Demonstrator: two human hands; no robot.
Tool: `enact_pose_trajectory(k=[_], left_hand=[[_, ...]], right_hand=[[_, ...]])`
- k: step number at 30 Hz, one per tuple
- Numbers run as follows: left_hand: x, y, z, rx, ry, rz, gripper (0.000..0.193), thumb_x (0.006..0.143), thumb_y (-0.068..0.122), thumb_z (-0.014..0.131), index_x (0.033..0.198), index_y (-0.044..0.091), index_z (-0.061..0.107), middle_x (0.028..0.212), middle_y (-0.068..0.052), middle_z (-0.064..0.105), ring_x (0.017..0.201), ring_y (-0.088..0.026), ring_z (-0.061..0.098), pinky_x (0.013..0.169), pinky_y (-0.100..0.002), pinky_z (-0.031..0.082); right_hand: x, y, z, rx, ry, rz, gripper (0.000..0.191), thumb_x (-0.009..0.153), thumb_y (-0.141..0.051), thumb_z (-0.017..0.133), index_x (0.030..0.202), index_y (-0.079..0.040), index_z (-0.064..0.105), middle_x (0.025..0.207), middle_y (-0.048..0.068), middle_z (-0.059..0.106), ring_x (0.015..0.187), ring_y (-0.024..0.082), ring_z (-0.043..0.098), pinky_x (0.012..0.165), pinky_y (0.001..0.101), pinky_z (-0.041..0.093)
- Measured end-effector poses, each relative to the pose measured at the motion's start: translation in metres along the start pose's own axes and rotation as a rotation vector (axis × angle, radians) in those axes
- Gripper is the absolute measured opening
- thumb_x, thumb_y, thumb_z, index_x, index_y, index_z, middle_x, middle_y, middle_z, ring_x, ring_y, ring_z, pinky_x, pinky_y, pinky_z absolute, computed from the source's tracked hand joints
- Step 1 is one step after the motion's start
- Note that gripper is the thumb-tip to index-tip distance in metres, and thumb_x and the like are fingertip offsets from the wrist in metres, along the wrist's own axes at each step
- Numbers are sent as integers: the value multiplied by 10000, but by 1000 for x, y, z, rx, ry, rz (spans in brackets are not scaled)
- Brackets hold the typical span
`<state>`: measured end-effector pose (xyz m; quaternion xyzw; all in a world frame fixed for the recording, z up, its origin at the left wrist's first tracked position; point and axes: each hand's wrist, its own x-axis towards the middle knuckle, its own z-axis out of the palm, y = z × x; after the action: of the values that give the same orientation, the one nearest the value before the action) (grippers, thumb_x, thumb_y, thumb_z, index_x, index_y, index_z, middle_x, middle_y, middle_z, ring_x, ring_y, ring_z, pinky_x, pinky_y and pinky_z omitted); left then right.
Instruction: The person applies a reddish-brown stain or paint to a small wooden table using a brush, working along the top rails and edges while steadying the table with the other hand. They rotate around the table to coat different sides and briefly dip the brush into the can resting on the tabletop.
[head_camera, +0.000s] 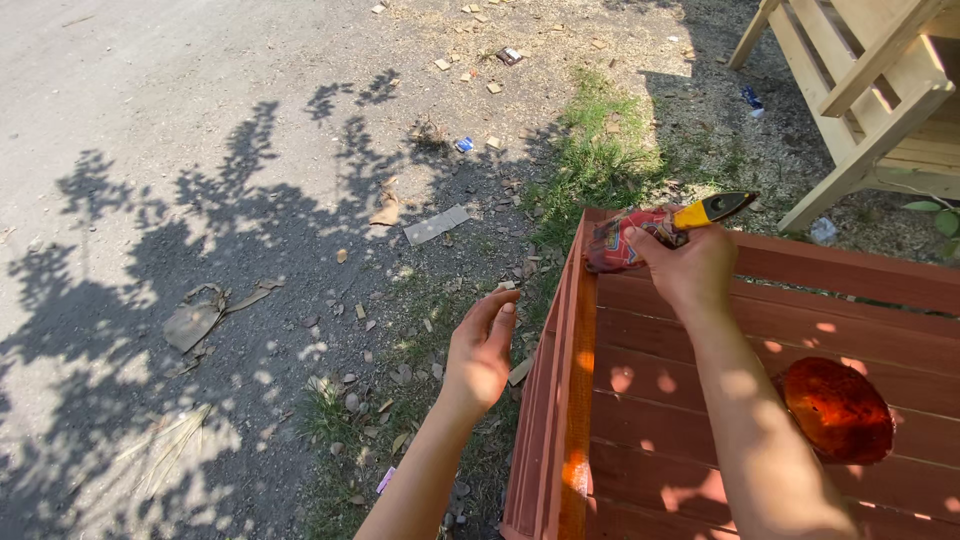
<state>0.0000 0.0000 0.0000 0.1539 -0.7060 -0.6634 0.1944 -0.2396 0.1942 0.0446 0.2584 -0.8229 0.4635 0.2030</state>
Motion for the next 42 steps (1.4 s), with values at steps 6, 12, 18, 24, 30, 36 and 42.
enact_pose_trajectory(k=[6,12,18,24,30,36,42], left_hand=[[27,9,-34,156,-190,104,404,1054,318,483,1304,56,659,1459,-176,589,1448,-308,475,1110,-414,418],[53,9,-57,52,-276,25,375,1016,289,512,1281,70,659,1431,-154,607,1337,-295,601,1063,-385,476],[74,1,-50,15,-333,117,356,1036,267,520,1269,52,682,1416,-189,621,1379,-305,562,1110,-388,424],[94,6,-41,41,-412,141,369,1040,292,513,1278,56,667,1425,-181,630,1381,-308,579,1117,-382,434],[135,27,-16,111,-441,121,400,1036,316,496,1315,63,630,1489,-184,542,1392,-345,497,1093,-411,424],[183,27,6,51,-468,257,395,1065,307,482,1310,40,640,1443,-216,598,1455,-351,486,1141,-422,406],[218,14,27,60,-552,225,393,1060,309,489,1314,51,642,1446,-200,593,1409,-321,513,1127,-410,394]], right_hand=[[-7,-74,4,-1,74,209,260,884,-168,891,986,16,737,890,71,747,759,130,664,696,299,532],[-109,-121,-36,222,105,493,330,834,-49,826,1135,12,705,1022,74,760,851,106,689,757,276,582],[-151,-125,-53,201,113,580,390,784,-16,801,1157,34,701,1037,119,769,907,119,731,821,267,617],[-69,-75,-4,406,260,392,295,884,-7,804,1154,18,686,1025,49,737,875,91,683,794,236,591],[-34,-55,9,339,293,436,277,892,-5,811,1135,17,681,1011,52,731,862,92,689,786,247,586],[-101,-81,-42,331,268,654,397,828,45,755,1216,36,670,1058,68,744,917,120,702,830,274,598],[-145,-96,-75,130,189,792,482,725,46,820,1197,10,732,974,87,778,855,136,697,752,289,582]])
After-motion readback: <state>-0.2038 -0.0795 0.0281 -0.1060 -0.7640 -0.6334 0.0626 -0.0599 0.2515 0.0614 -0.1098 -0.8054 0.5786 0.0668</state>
